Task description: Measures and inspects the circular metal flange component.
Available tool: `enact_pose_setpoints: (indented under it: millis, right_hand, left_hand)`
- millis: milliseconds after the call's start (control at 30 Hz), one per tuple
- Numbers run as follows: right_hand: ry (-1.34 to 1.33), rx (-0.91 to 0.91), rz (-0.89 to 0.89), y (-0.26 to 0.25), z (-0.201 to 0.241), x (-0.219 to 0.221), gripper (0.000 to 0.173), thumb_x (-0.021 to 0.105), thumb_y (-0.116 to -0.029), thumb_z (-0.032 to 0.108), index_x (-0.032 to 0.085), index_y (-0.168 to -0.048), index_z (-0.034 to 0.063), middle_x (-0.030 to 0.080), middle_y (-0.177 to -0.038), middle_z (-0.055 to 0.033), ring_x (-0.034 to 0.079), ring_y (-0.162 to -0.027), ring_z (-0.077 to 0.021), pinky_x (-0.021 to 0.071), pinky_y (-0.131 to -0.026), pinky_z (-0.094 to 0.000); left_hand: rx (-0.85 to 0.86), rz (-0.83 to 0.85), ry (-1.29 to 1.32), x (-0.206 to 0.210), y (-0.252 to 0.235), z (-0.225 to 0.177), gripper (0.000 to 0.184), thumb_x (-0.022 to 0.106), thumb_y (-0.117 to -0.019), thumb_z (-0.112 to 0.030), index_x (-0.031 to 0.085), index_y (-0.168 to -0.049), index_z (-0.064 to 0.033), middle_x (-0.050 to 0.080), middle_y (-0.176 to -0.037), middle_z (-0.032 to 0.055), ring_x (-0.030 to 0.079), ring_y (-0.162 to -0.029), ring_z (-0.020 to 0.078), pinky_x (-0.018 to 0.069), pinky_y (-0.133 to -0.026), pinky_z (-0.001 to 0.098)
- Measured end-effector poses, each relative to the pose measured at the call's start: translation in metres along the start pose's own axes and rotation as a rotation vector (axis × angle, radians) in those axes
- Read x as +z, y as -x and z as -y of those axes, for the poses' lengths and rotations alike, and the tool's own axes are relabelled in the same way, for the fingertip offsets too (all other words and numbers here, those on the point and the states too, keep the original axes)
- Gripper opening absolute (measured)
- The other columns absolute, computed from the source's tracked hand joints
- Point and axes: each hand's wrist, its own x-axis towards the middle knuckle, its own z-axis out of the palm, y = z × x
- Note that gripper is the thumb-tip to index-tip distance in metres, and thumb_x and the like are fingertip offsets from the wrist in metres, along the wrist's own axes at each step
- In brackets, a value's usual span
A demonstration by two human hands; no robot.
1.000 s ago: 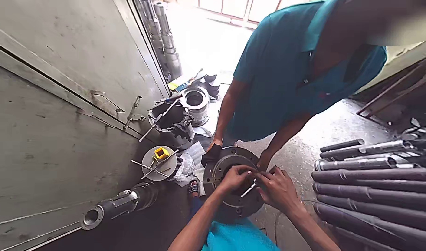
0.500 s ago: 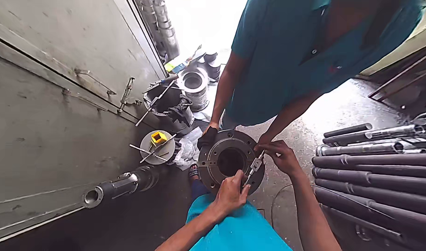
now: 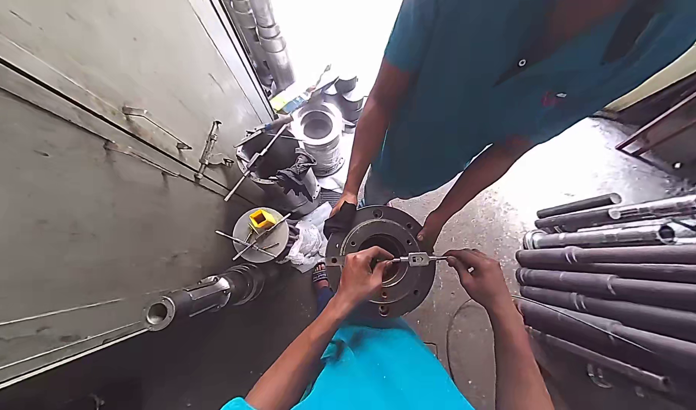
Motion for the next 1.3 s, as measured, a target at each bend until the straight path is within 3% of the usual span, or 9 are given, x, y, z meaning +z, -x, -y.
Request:
enact_pose_setpoints:
  millis: [100, 267, 400, 500, 633, 767, 867, 1000, 1300]
  right_hand:
    - [-0.019, 0.069, 0.012, 0.007, 0.007, 0.001, 0.035, 0.051, -0.1047, 0.033, 0.076, -0.109, 0.0098, 0.075, -0.093, -0.0082, 0.072, -0.08, -0.02, 0.058, -0.075, -0.0429]
    - [-0.107, -0.011, -0.078, -0.006, -0.003, 0.01, 0.023, 0.057, -0.102, 0.018, 0.077, -0.109, 0.0082, 0.073, -0.099, -0.0109, 0.069, -0.078, -0.0186, 0.0583, -0.072, -0.0396]
    - [-0.235, -0.105, -0.084, -0.04, 0.0, 0.009, 0.021, 0.064, -0.0973, 0.004, 0.077, -0.112, 0.0099, 0.072, -0.107, -0.0122, 0.07, -0.085, -0.0209, 0.0601, -0.078, -0.0425]
    - [-0.331, -0.167, 0.057, -0.073, 0.01, 0.007, 0.023, 0.062, -0.0982, 0.007, 0.077, -0.115, 0.0102, 0.074, -0.111, -0.0105, 0.071, -0.1, -0.0204, 0.0574, -0.093, -0.0449]
    - [-0.346, -0.241, 0.288, -0.105, 0.022, 0.001, 0.027, 0.063, -0.0946, 0.004, 0.076, -0.117, 0.0119, 0.073, -0.108, -0.0091, 0.07, -0.092, -0.0207, 0.0559, -0.088, -0.0493]
    - [-0.372, -0.318, 0.411, -0.122, 0.03, 0.006, 0.028, 0.059, -0.0969, 0.002, 0.075, -0.118, 0.0108, 0.074, -0.11, -0.0091, 0.07, -0.095, -0.0206, 0.0563, -0.089, -0.0483]
    - [-0.396, -0.427, 0.423, -0.132, 0.036, 0.022, 0.029, 0.056, -0.0971, 0.002, 0.075, -0.117, 0.0078, 0.072, -0.11, -0.0135, 0.069, -0.1, -0.0258, 0.0534, -0.092, -0.0501]
    - [-0.436, -0.448, 0.35, -0.125, 0.031, 0.022, 0.027, 0.056, -0.0952, 0.003, 0.076, -0.114, 0.0071, 0.072, -0.111, -0.0132, 0.069, -0.101, -0.024, 0.0551, -0.093, -0.0468]
    - [-0.364, -0.345, 0.258, -0.115, 0.016, 0.015, 0.025, 0.058, -0.0967, 0.016, 0.076, -0.113, 0.01, 0.069, -0.1, -0.0078, 0.065, -0.085, -0.0172, 0.055, -0.077, -0.0408]
  left_hand:
    - [-0.006, 0.054, 0.002, -0.009, -0.012, 0.0, 0.016, 0.066, -0.0967, -0.018, 0.077, -0.106, -0.0114, 0.077, -0.091, 0.0001, 0.072, -0.076, 0.0072, 0.061, -0.077, 0.0299]
    - [0.015, 0.111, -0.076, -0.01, 0.0, 0.0, 0.018, 0.068, -0.0959, -0.024, 0.077, -0.102, -0.0104, 0.077, -0.093, 0.0009, 0.072, -0.082, 0.0075, 0.0595, -0.079, 0.032]
    - [0.013, 0.156, -0.117, 0.017, 0.027, -0.012, 0.021, 0.065, -0.0947, -0.024, 0.071, -0.101, -0.005, 0.073, -0.081, 0.0054, 0.07, -0.07, 0.0142, 0.0585, -0.065, 0.0371]
    - [-0.075, 0.185, -0.119, 0.052, 0.043, -0.027, 0.027, 0.066, -0.0939, -0.025, 0.064, -0.108, -0.002, 0.067, -0.071, 0.0064, 0.065, -0.06, 0.0184, 0.0569, -0.06, 0.0405]
    - [-0.337, 0.186, 0.087, 0.077, 0.042, -0.053, 0.036, 0.07, -0.0946, -0.019, 0.054, -0.12, -0.0001, 0.071, -0.081, 0.006, 0.072, -0.067, 0.0155, 0.0634, -0.067, 0.0344]
    - [-0.473, 0.101, 0.487, 0.094, 0.042, -0.057, 0.035, 0.07, -0.0959, -0.005, 0.045, -0.119, 0.0011, 0.072, -0.082, 0.0122, 0.074, -0.064, 0.0212, 0.0657, -0.062, 0.0348]
    - [-0.527, 0.055, 0.679, 0.106, 0.036, -0.061, 0.035, 0.067, -0.0968, 0.0, 0.04, -0.12, 0.0029, 0.071, -0.084, 0.0168, 0.074, -0.065, 0.0244, 0.0653, -0.063, 0.0357]
    - [-0.524, 0.036, 0.658, 0.115, 0.036, -0.062, 0.038, 0.068, -0.0964, -0.001, 0.04, -0.122, 0.0026, 0.071, -0.085, 0.0167, 0.075, -0.067, 0.0248, 0.0662, -0.065, 0.0366]
    - [-0.498, 0.162, 0.513, 0.064, 0.04, -0.052, 0.03, 0.067, -0.0973, -0.003, 0.049, -0.121, -0.0007, 0.074, -0.086, 0.0118, 0.076, -0.07, 0.0212, 0.0665, -0.068, 0.0349]
